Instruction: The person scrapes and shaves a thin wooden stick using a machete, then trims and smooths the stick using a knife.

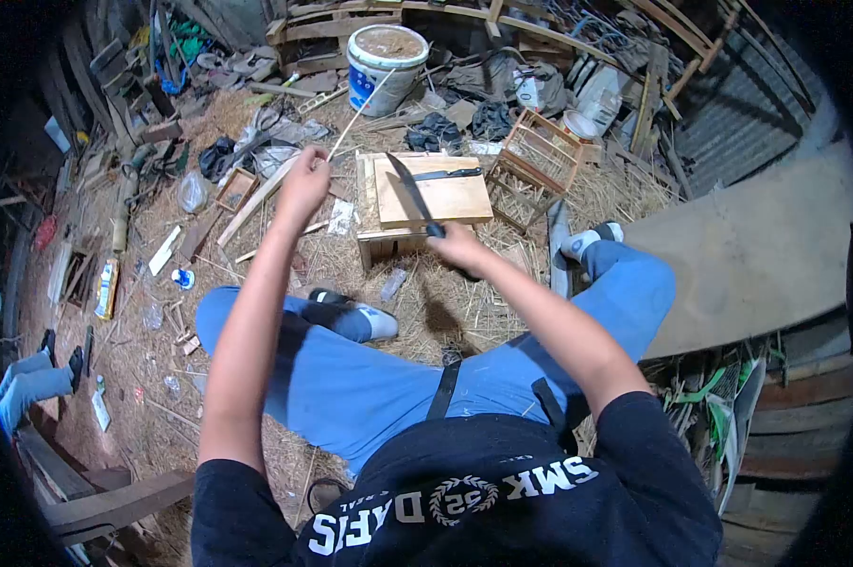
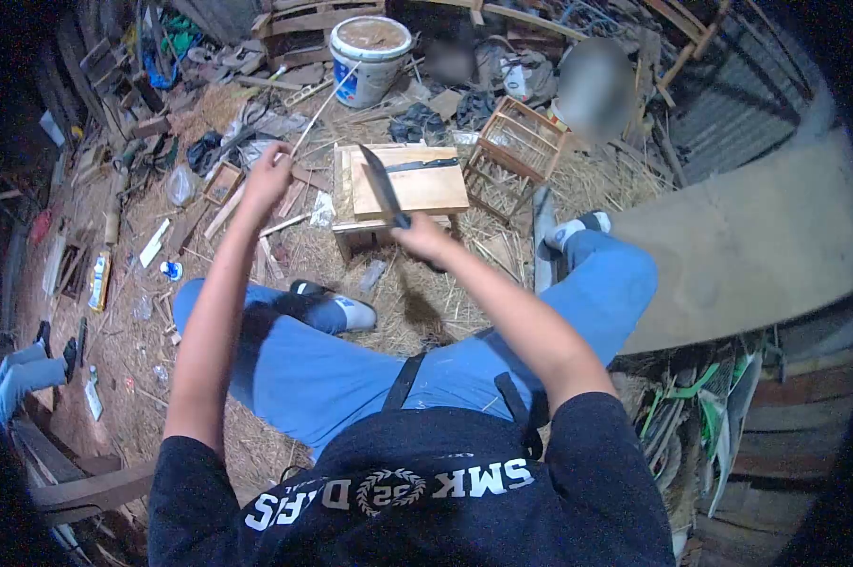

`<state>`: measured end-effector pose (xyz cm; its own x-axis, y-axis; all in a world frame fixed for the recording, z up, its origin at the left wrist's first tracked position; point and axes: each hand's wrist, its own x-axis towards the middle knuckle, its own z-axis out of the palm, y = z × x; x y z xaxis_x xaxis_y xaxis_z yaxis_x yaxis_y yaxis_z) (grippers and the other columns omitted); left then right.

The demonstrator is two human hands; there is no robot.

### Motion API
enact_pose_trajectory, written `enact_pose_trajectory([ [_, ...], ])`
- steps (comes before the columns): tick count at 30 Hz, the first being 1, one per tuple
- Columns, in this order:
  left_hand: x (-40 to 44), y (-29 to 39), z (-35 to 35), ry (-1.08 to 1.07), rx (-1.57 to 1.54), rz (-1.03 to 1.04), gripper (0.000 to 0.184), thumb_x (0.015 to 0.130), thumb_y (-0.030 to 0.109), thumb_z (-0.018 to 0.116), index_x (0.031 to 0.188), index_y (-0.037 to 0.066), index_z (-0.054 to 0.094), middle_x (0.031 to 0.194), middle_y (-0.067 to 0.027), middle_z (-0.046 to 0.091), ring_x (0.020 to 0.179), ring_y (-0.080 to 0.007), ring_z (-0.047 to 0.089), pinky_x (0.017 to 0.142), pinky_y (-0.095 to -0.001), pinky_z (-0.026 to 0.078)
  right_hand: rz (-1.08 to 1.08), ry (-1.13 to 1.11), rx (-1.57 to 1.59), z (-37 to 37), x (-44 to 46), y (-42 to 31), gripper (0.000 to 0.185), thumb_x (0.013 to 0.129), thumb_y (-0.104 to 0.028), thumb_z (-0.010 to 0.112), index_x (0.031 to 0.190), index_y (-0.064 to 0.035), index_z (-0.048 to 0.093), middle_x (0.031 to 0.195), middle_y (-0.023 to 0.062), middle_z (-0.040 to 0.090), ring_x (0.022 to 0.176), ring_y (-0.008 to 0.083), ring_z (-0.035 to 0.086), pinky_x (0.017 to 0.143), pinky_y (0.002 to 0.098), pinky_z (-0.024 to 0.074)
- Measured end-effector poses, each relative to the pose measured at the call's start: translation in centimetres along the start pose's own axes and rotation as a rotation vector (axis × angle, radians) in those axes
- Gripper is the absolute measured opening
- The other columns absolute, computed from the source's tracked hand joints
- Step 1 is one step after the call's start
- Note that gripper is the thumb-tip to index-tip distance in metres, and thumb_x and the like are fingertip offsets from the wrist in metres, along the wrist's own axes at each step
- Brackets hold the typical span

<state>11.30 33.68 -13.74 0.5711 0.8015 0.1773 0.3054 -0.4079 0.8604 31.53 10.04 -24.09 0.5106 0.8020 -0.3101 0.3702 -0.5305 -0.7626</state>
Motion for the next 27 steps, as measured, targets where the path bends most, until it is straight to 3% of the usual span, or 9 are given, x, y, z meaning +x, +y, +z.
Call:
enact_pose_trajectory([
  [5, 0.0, -6.5, -3.2, 0.047, -0.049, -0.110, 0.024, 0.093, 0.015, 0.054, 0.113, 0.004, 0.062, 0.082, -0.0109, 0.061, 0.070, -0.0170, 0.057, 0.064, -0.0351, 0.046, -0.117, 0.093, -0.201, 8.4, 4.8, -3.4, 0.047, 0.089, -0.032, 0.073, 0.107, 0.0071, 0.056, 0.095, 0.0286, 0.069, 0.089, 0.0408, 0.070, 0.080, 0.0470, 0.0545],
  [7, -1.4, -11.3, -2.3, 0.252, -0.155, -0.069, 0.023, 0.094, 0.015, 0.053, 0.114, 0.006, 0.060, 0.076, -0.0082, 0.058, 0.067, -0.0150, 0.054, 0.060, -0.0332, 0.044, -0.071, 0.189, -0.151, 11.4, 6.4, -4.7, 0.047, 0.090, -0.031, 0.073, 0.109, 0.0072, 0.054, 0.097, 0.0325, 0.068, 0.096, 0.0471, 0.068, 0.084, 0.0509, 0.0536],
  [9, -2.0, -13.9, -1.3, 0.330, -0.272, -0.261, 0.021, 0.095, 0.014, 0.053, 0.113, 0.006, 0.060, 0.073, -0.0059, 0.056, 0.063, -0.0141, 0.052, 0.057, -0.0322, 0.043, -0.008, 0.196, -0.089, 14.1, 7.5, -5.7, 0.057, 0.091, -0.025, 0.071, 0.125, 0.0067, 0.036, 0.097, 0.0344, 0.067, 0.094, 0.0513, 0.067, 0.083, 0.0537, 0.0528],
  [10, -2.4, -15.0, -1.1, 0.404, -0.378, -0.449, 0.018, 0.096, 0.013, 0.052, 0.112, 0.007, 0.059, 0.069, -0.0037, 0.055, 0.060, -0.0133, 0.050, 0.055, -0.0312, 0.041, 0.006, 0.236, -0.074, 15.4, 7.9, -6.0, 0.058, 0.091, -0.021, 0.070, 0.127, 0.0049, 0.032, 0.096, 0.0342, 0.066, 0.092, 0.0518, 0.067, 0.082, 0.0545, 0.0527],
  [14, -2.5, -15.8, -2.3, 0.256, -0.264, -0.203, 0.010, 0.100, 0.012, 0.054, 0.105, 0.005, 0.057, 0.064, 0.0010, 0.053, 0.052, -0.0090, 0.047, 0.048, -0.0282, 0.037, -0.089, 0.394, -0.012, 17.7, 9.2, -7.5, 0.064, 0.088, -0.006, 0.069, 0.134, -0.0037, 0.025, 0.114, 0.0370, 0.057, 0.105, 0.0537, 0.061, 0.090, 0.0556, 0.0484],
  [19, -1.5, -19.3, -0.6, 0.018, -0.300, -0.402, 0.009, 0.099, 0.013, 0.055, 0.105, 0.006, 0.058, 0.075, -0.0018, 0.058, 0.066, -0.0110, 0.057, 0.058, -0.0286, 0.044, -0.178, 0.304, -0.031, 16.1, 7.1, -7.1, 0.069, 0.086, -0.001, 0.068, 0.141, -0.0048, 0.025, 0.131, 0.0371, 0.045, 0.120, 0.0514, 0.054, 0.099, 0.0507, 0.0456],
  [21, -1.9, -18.7, 0.6, -0.034, -0.051, -0.228, 0.012, 0.100, 0.016, 0.056, 0.102, 0.004, 0.059, 0.077, -0.0013, 0.058, 0.067, -0.0113, 0.056, 0.059, -0.0291, 0.044, -0.212, 0.154, -0.036, 14.3, 6.3, -6.7, 0.068, 0.088, 0.000, 0.065, 0.144, -0.0052, 0.028, 0.133, 0.0347, 0.047, 0.120, 0.0515, 0.055, 0.099, 0.0508, 0.0461],
  [25, -2.6, -19.1, 2.8, -0.162, -0.111, -0.301, 0.012, 0.098, 0.015, 0.058, 0.100, 0.003, 0.059, 0.073, -0.0044, 0.054, 0.065, -0.0120, 0.048, 0.060, -0.0312, 0.041, -0.208, 0.150, -0.080, 12.1, 6.2, -5.8, 0.065, 0.090, 0.000, 0.065, 0.146, -0.0071, 0.034, 0.123, 0.0310, 0.062, 0.109, 0.0478, 0.064, 0.092, 0.0483, 0.0524],
  [27, -2.5, -19.3, 3.7, -0.160, -0.109, -0.262, 0.012, 0.097, 0.014, 0.059, 0.098, 0.002, 0.059, 0.071, -0.0018, 0.051, 0.065, -0.0104, 0.046, 0.060, -0.0302, 0.040, -0.162, 0.156, 0.007, 10.0, 7.2, -5.4, 0.037, 0.095, -0.006, 0.062, 0.131, -0.0023, 0.053, 0.115, 0.0232, 0.069, 0.106, 0.0380, 0.069, 0.081, 0.0392, 0.0576],
])
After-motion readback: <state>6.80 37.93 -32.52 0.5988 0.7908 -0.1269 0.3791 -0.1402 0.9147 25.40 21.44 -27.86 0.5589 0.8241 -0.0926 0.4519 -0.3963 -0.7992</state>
